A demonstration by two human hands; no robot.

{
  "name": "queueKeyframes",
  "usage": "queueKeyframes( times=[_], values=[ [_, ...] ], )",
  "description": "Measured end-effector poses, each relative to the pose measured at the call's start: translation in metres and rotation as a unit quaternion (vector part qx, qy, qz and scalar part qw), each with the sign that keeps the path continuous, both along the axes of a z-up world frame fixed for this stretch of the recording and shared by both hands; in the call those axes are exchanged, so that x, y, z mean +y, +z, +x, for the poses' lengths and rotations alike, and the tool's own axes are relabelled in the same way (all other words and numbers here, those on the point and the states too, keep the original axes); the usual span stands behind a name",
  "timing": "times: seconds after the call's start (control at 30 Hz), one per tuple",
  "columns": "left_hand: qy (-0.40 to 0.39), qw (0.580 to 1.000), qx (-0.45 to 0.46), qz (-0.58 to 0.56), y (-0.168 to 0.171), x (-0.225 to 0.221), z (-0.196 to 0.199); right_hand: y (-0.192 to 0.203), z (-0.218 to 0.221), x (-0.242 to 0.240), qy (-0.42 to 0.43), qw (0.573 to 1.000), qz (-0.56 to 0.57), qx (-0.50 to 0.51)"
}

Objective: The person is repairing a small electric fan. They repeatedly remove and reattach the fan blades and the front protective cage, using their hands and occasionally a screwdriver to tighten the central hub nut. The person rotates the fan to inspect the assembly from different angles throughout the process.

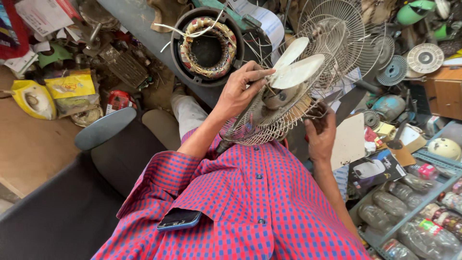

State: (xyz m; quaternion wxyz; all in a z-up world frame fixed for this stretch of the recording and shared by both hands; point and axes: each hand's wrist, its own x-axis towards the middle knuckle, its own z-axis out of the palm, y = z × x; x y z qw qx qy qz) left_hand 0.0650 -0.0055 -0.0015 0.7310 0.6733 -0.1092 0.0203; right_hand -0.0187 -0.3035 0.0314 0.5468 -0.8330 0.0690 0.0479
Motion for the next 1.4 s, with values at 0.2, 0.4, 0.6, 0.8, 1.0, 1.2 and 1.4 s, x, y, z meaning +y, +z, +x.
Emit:
queueKeyframes(
  times=[0.2,0.4,0.6,0.8,1.0,1.2,1.4],
  values=[
    [0.010,0.999,0.023,-0.032,0.009,-0.003,0.000,-0.016,0.000,0.009,0.043,0.999,0.026,0.011],
    [-0.011,0.998,0.059,0.021,0.013,0.004,0.003,-0.019,0.010,0.022,0.104,0.990,0.096,0.012],
    [-0.002,0.997,0.008,0.082,0.015,0.005,0.003,-0.024,0.017,0.037,0.067,0.994,0.088,0.022],
    [0.004,0.996,0.029,0.084,0.015,0.001,-0.001,-0.022,0.014,0.047,0.032,0.994,0.105,0.012],
    [0.005,0.997,0.031,0.075,0.012,-0.004,-0.002,-0.015,0.018,0.042,0.045,0.988,0.146,0.018],
    [-0.013,0.992,-0.003,0.122,0.013,-0.002,0.006,-0.004,0.024,0.042,0.067,0.996,0.066,-0.004],
    [-0.011,0.979,0.015,0.202,0.016,-0.004,0.006,-0.001,0.028,0.041,0.075,0.997,0.008,-0.010]
  ],
)
